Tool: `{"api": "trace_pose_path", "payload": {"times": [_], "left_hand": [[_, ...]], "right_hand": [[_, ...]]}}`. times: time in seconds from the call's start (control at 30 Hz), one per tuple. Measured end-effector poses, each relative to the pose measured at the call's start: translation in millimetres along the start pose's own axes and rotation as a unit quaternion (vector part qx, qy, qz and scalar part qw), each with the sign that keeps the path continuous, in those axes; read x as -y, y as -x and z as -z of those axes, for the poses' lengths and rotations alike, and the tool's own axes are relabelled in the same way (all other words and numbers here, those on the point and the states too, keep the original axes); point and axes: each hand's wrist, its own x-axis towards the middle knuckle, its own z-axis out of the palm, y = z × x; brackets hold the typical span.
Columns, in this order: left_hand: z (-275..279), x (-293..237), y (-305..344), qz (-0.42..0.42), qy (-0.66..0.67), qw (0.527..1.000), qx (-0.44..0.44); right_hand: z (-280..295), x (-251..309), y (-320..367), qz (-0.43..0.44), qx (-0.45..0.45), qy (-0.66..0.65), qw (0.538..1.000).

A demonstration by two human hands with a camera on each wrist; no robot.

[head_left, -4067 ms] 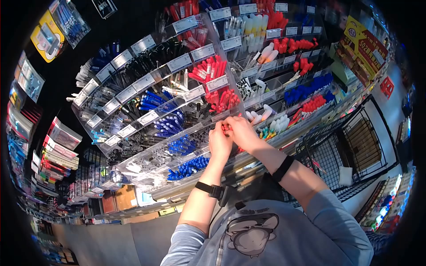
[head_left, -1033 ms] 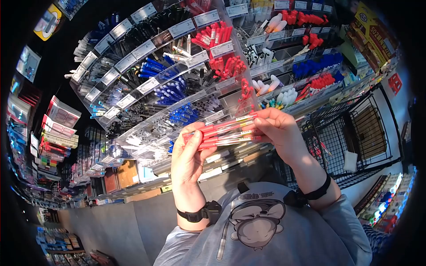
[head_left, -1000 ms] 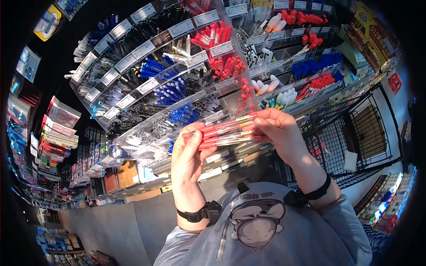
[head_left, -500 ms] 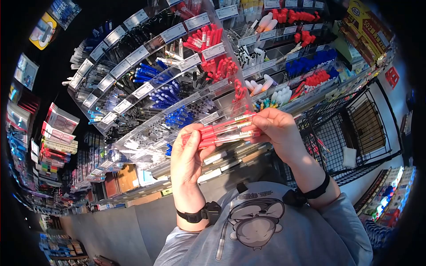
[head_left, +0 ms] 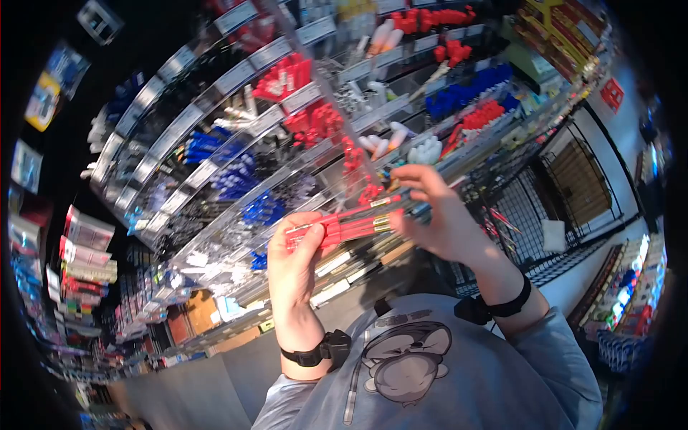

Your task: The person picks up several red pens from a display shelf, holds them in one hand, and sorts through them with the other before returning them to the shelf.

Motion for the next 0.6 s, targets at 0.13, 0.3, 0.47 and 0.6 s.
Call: {"api": "trace_pose_path", "payload": {"times": [0.13, 0.3, 0.47, 0.6], "left_hand": [[-36, 18, -11, 0.009, -0.151, 0.982, 0.111], [-84, 54, -29, 0.011, -0.171, 0.954, 0.245], [-132, 82, -54, 0.144, -0.117, 0.924, 0.333], [-150, 137, -85, 0.134, -0.191, 0.886, 0.401]], "right_hand": [[9, -8, 18, 0.133, 0.106, 0.324, 0.931], [24, -49, 48, 0.004, 0.062, 0.246, 0.967], [100, -73, 66, -0.124, 0.065, 0.210, 0.968], [179, -151, 89, -0.266, -0.059, 0.292, 0.917]]}}
